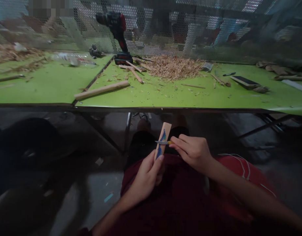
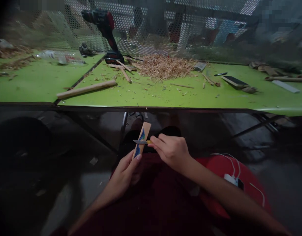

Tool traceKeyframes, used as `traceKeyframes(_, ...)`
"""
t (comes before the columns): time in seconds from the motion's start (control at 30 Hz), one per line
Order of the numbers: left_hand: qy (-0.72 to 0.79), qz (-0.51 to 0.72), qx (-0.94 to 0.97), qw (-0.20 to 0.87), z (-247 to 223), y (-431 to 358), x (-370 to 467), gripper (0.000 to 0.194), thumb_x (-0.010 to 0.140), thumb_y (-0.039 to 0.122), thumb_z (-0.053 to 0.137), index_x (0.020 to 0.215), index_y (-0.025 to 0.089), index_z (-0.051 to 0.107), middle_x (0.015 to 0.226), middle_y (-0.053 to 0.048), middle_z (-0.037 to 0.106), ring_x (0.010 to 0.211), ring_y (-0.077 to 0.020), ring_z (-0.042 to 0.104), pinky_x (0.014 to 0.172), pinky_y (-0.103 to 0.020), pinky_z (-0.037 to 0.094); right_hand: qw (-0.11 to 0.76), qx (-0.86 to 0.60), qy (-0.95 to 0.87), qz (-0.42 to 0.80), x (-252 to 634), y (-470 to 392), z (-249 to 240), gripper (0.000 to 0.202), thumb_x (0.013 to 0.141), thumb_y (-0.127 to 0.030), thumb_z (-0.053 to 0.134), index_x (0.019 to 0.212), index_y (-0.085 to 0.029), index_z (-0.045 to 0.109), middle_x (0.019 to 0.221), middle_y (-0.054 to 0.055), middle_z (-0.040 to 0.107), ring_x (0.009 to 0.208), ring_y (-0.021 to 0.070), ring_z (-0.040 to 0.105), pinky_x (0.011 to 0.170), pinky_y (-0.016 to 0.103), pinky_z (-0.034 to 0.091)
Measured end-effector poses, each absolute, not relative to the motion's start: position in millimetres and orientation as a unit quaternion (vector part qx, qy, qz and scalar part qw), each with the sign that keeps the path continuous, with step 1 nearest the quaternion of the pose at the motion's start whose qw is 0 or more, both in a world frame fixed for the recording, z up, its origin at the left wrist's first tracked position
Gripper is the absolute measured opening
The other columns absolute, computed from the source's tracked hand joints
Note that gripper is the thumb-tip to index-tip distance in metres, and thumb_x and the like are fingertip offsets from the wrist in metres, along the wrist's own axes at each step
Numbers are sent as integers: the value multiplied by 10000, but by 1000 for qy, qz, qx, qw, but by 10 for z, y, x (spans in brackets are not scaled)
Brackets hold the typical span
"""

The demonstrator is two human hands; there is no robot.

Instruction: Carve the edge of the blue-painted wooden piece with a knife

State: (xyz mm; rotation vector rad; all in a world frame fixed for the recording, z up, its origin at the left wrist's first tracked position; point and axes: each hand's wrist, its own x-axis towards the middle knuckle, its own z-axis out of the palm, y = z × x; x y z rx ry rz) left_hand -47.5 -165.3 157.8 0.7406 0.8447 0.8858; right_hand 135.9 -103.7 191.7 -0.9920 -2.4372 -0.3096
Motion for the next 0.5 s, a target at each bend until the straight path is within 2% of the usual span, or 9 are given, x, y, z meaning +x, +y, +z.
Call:
traceKeyframes(0.37,367,399,342,768,1511,-1603,-479,382,876,529,560,808,228,335,573,115,266,412,-25,196,373,-157,150,237,-304,-913,-137,1451,-860,1894,271,977,-331,497,983,-168,714,671,9,612,558,102,488,547,262,287)
traceKeyframes(0.5,367,396,339,770,1548,-1659,-509,385,882,523,556,793,227,326,581,111,263,418,-25,198,376,-161,148,200,-308,-920,-135,1509,-783,1940,231,960,-326,521,994,-220,724,672,12,621,557,120,495,543,278,295)
